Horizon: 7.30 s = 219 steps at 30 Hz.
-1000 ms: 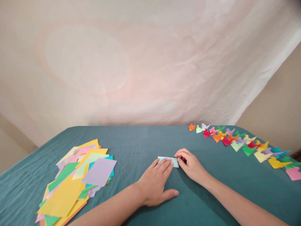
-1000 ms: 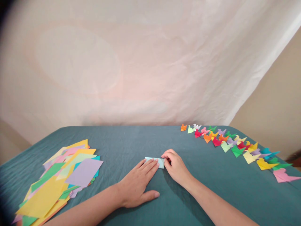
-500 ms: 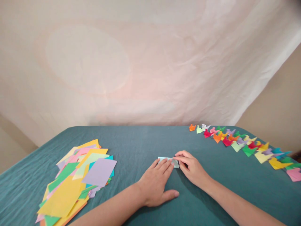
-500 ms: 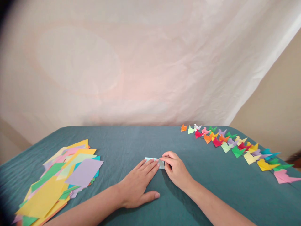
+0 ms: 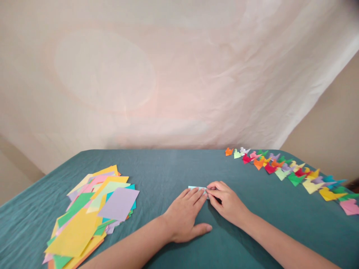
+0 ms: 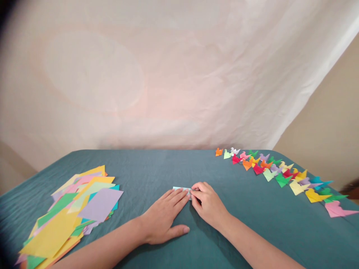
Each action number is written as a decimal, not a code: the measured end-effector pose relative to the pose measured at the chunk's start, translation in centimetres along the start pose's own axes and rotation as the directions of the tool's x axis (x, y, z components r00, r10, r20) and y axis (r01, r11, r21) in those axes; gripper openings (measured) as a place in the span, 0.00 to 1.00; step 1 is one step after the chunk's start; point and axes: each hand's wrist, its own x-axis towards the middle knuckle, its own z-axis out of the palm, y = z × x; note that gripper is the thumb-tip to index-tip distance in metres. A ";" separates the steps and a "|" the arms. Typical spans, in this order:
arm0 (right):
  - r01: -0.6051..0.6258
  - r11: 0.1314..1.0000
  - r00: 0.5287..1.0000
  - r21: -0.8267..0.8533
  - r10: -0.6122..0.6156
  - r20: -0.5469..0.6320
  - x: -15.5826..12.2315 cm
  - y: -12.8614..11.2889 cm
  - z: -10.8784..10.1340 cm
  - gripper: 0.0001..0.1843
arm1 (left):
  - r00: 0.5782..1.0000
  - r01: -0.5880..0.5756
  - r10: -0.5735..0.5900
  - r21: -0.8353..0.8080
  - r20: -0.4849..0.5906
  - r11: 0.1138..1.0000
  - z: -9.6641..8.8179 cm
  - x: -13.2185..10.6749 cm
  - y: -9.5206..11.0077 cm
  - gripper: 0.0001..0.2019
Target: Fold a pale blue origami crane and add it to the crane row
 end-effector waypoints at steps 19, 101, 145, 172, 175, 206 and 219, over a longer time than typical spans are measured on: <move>0.068 0.991 0.998 -0.117 -0.068 0.005 -0.1 -0.7 -0.3 0.11 | 0.998 0.049 -0.046 0.064 -0.040 0.997 -0.9 0.0 -1.3 0.32; 0.196 0.868 0.977 -0.457 -0.135 0.164 -0.8 -1.8 0.2 0.15 | 0.997 -0.065 0.068 0.098 -0.028 0.993 -1.1 -0.2 -2.3 0.30; 0.221 0.787 0.953 -0.576 -0.049 0.299 -0.3 -2.6 -0.5 0.11 | 0.995 0.098 -0.102 0.236 0.003 0.967 -3.8 -0.5 -0.4 0.28; -0.007 0.965 0.996 -0.263 0.031 0.087 0.0 -1.2 -0.4 0.14 | 0.992 0.014 0.014 0.228 -0.122 0.974 -0.6 0.7 -0.6 0.16; -0.041 0.981 0.993 -0.192 0.062 0.103 0.2 -1.1 -0.9 0.14 | 0.990 0.027 -0.005 0.156 -0.143 0.987 -0.5 0.6 -0.9 0.15; -0.477 0.721 0.877 0.502 0.348 0.332 4.1 0.0 -0.2 0.13 | 0.789 0.064 -0.336 -0.475 -0.515 0.878 0.5 1.1 -3.6 0.20; -0.464 0.475 0.867 0.747 0.416 0.274 2.8 -1.4 0.9 0.18 | 0.814 -0.050 -0.346 -0.650 -0.466 0.758 0.5 1.4 -3.9 0.20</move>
